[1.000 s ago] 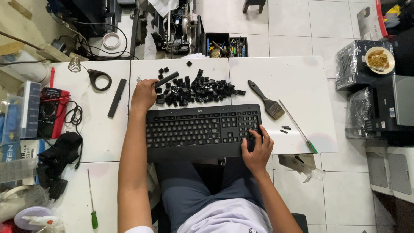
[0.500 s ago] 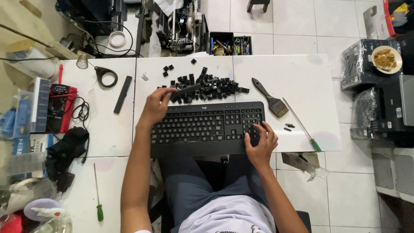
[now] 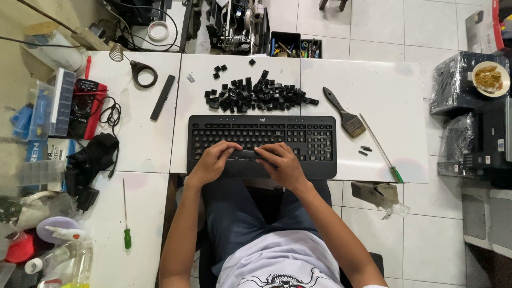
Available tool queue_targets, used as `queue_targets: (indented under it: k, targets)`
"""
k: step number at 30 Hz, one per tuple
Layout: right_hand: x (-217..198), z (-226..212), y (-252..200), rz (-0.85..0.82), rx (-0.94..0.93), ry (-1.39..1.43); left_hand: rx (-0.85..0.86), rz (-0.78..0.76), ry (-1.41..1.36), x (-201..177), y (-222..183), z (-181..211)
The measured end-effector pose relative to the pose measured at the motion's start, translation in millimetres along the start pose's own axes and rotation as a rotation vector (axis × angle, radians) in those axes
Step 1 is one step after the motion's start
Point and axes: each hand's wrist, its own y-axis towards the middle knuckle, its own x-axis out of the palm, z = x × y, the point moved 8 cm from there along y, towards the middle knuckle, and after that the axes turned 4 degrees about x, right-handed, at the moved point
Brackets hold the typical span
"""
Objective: The person is manually replacing missing or removed keycaps on a computer keyboard by picking them from a pile and snapping them into place.
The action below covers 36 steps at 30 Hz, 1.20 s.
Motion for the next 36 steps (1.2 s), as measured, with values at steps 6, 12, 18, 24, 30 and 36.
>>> queue_targets:
  k: [6, 12, 18, 24, 30, 36]
  targets:
    - [42.3, 7.5, -9.9, -0.032, -0.005, -0.073, -0.042, 0.051, 0.109, -10.3, -18.8, -39.6]
    - [63.8, 25.8, -13.1, -0.080, 0.225, -0.097, 0.021, 0.090, 0.432, -17.9, -35.2, -48.7]
    - [71.4, 31.3, -14.4, -0.135, 0.328, -0.058, 0.108, 0.151, 0.546, -14.2, -44.1, -71.0]
    - [75.6, 36.4, -19.3, -0.148, 0.295, -0.062, 0.151, 0.260, 0.448, -15.2, -46.9, -84.9]
    - [72.9, 27.2, -15.9, -0.145, 0.231, -0.118, 0.209, 0.297, 0.471, -16.1, -49.0, -75.8]
    - [74.0, 28.2, -15.7, -0.146, 0.240, -0.103, 0.243, 0.321, 0.461, -13.9, -50.2, -80.9]
